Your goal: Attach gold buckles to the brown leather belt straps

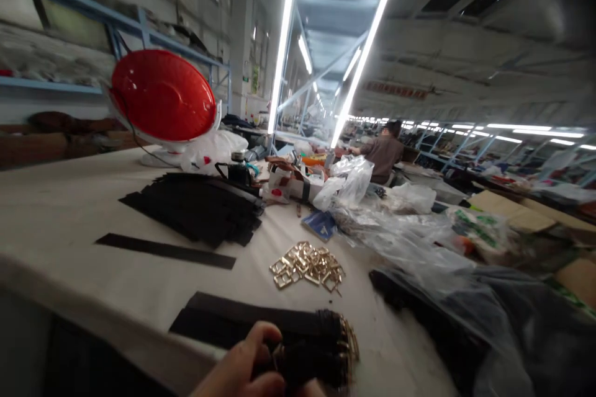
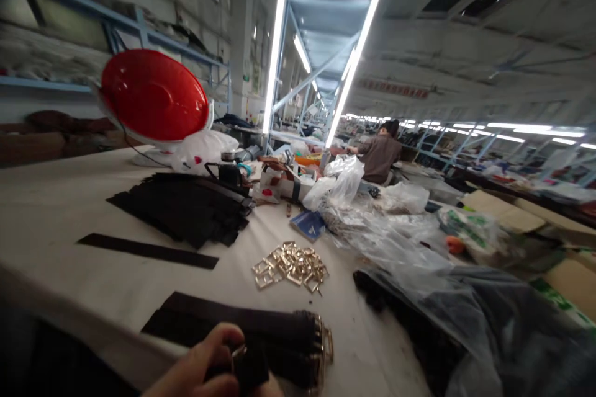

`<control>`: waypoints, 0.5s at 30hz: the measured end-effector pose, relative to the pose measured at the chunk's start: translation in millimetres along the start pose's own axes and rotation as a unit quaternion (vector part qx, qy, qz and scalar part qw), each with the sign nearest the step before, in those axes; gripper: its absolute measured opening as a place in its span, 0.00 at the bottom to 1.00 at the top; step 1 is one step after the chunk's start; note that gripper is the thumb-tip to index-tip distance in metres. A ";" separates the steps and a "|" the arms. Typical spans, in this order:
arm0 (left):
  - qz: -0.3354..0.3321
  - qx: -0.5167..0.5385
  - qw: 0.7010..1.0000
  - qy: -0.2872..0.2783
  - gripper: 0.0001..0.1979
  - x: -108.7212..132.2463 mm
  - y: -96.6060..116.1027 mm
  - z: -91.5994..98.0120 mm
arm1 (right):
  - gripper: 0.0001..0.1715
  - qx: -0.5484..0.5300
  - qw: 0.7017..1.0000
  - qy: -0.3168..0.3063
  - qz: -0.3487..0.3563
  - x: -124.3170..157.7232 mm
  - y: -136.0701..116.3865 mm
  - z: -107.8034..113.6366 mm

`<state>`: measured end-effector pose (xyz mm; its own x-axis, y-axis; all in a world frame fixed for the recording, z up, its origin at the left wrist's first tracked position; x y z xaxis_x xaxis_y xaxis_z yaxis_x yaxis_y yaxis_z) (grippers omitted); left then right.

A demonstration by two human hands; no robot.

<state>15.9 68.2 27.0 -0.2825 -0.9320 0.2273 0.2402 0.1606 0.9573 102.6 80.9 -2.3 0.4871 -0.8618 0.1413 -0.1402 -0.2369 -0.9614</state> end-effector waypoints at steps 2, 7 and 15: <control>0.015 0.026 1.000 -0.009 0.15 4.0 2.7 -2.0 | 0.19 -0.088 0.992 0.007 -0.089 14.8 12.4 0.0; 0.061 0.065 0.987 -0.131 0.19 11.5 11.5 -11.5 | 0.18 -0.037 0.994 0.068 -0.076 33.1 -8.7 18.5; 0.083 0.128 0.975 -0.162 0.20 9.1 -2.3 -21.7 | 0.17 0.290 0.945 0.148 0.036 34.3 -12.8 38.4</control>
<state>32.9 52.3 23.0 -0.5471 -0.7414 0.3885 0.0797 0.4158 0.9059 154.2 71.6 5.9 0.2198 -0.9744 0.0469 0.3745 0.0399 -0.9264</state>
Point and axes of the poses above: each hand's wrist, its own x-axis away from the middle knuckle, its own z-axis out of the back of the hand, y = z × x, the point moved 7 cm from there along -x, towards the middle knuckle, and after that the axes turned 10 degrees about x, right-handed, at the moved point
